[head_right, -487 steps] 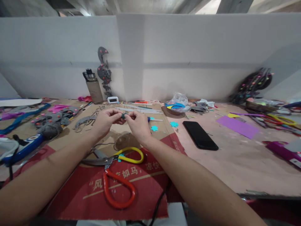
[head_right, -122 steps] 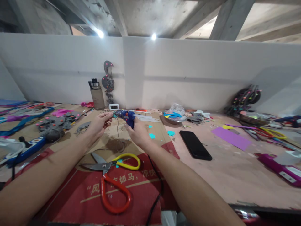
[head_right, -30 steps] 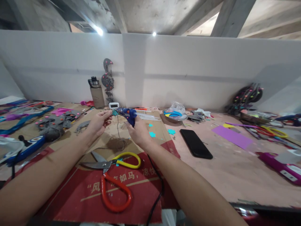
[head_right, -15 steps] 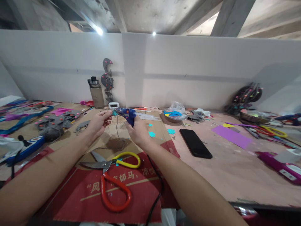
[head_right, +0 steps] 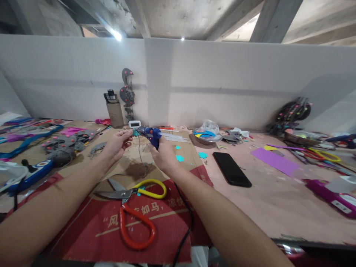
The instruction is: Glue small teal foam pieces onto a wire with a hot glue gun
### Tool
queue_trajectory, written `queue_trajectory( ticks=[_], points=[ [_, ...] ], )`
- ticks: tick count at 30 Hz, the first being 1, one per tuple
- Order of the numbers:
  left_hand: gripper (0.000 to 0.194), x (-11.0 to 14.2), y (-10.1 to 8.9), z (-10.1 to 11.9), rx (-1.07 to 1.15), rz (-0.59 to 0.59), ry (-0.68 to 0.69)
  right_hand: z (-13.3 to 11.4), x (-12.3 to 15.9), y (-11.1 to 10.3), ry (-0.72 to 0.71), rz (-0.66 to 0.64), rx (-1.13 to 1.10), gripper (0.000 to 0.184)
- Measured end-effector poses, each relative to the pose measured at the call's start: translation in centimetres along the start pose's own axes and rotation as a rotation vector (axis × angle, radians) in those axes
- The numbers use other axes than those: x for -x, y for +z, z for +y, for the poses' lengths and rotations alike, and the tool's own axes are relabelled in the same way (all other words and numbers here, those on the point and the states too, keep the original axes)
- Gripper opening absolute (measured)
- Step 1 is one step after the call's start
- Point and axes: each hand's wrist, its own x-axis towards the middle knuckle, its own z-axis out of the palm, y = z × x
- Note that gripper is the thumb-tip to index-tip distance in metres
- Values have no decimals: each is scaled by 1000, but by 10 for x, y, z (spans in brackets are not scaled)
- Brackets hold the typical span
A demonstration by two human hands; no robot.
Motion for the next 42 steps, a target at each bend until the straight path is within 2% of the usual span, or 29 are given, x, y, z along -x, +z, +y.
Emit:
queue_trajectory(
  ticks=[28, 42],
  points=[
    [30, 2, 1, 0, -22, -13, 24, -9, 4, -2, 7, -30, 10, 31],
    [30, 2, 1, 1, 4, 9, 12, -5, 2, -1, 4, 2, -13, 32]
  ],
)
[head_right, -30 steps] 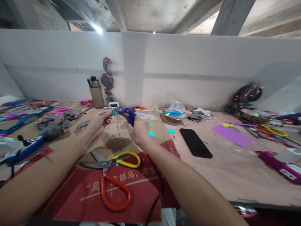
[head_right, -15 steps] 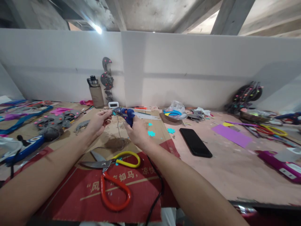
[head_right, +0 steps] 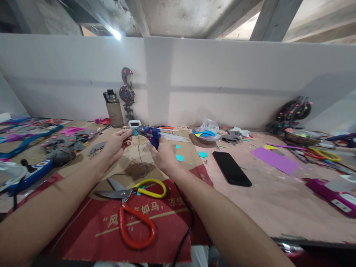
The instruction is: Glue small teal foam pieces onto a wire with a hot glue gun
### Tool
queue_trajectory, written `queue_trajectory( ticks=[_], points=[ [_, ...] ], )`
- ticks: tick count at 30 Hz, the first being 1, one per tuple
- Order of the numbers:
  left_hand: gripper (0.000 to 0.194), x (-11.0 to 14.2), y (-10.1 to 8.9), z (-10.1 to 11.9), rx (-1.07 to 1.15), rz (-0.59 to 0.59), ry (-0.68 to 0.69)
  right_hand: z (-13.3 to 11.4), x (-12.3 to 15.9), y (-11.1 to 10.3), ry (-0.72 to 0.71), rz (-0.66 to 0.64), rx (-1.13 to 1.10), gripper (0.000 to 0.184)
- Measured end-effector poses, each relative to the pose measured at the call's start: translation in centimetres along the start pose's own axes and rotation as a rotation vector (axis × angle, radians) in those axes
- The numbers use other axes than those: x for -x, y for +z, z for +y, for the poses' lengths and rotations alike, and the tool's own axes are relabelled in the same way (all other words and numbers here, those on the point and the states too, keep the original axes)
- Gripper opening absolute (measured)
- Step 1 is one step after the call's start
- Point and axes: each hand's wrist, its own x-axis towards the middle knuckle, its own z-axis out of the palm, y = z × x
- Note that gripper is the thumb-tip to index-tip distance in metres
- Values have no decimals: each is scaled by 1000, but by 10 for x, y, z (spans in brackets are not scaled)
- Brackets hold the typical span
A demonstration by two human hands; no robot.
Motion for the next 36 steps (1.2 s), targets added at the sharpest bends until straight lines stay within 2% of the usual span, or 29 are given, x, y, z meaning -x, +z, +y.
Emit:
queue_trajectory(
  ticks=[36],
  points=[
    [32, 0, 0, 0, 0, -21, -4, 1, -1, -1, -25, -7, -3, 33]
  ],
)
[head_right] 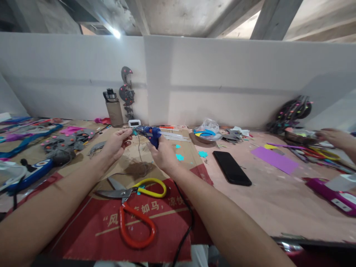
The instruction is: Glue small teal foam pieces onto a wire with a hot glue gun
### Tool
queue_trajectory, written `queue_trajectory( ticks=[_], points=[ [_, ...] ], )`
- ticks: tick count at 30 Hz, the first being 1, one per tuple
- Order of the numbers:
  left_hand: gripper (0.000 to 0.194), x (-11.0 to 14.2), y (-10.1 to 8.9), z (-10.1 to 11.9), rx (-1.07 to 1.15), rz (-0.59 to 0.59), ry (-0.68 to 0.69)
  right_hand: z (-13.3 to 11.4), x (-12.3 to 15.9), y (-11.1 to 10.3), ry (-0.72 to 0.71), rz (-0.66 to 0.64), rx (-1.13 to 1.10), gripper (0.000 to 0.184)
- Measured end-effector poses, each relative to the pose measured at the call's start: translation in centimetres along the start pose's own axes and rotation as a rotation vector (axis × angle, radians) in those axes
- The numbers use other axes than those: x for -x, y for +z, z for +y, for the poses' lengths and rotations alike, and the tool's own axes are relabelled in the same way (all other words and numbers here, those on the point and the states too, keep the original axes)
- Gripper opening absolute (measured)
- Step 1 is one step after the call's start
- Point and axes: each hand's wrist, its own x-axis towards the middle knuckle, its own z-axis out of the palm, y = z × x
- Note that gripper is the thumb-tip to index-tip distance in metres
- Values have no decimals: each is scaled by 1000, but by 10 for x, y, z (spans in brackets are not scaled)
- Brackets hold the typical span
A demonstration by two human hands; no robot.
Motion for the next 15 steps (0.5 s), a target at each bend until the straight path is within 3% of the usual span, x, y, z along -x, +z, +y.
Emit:
queue_trajectory(
  ticks=[15],
  points=[
    [31, 1, 1, 2, -7, -4, 3, 5, -1, 1, -4, 15, -12, 31]
  ],
)
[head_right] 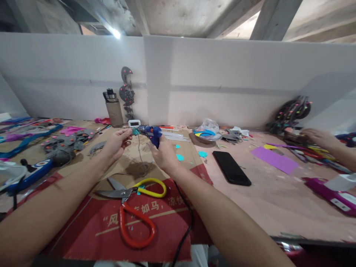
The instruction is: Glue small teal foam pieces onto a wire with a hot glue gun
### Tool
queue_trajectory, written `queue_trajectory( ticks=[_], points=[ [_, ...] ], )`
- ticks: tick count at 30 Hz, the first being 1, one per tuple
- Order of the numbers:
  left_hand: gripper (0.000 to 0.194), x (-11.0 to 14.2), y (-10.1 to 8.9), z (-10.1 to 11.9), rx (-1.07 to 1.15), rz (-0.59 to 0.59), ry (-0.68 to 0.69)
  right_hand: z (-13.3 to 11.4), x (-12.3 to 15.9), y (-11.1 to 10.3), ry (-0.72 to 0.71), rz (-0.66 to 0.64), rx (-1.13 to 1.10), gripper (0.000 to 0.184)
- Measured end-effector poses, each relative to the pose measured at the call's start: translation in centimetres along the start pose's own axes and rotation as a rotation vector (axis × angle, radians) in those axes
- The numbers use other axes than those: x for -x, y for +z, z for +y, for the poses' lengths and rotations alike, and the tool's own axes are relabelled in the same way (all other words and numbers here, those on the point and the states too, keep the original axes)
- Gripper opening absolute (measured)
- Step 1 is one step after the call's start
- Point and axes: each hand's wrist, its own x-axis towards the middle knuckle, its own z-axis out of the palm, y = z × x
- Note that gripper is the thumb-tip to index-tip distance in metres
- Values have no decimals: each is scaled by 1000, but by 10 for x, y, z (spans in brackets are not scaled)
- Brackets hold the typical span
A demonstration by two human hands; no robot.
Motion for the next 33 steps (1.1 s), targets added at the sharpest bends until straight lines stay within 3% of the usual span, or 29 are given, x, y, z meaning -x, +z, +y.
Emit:
queue_trajectory(
  ticks=[12, 33],
  points=[
    [30, 2, 0, 0, -36, -14, 26, -16, 5, -7, -105, -56, 188, 33],
    [28, 0, -2, -2, -85, -32, 48, -17, 8, -9, -134, -65, 158, 28]
  ],
)
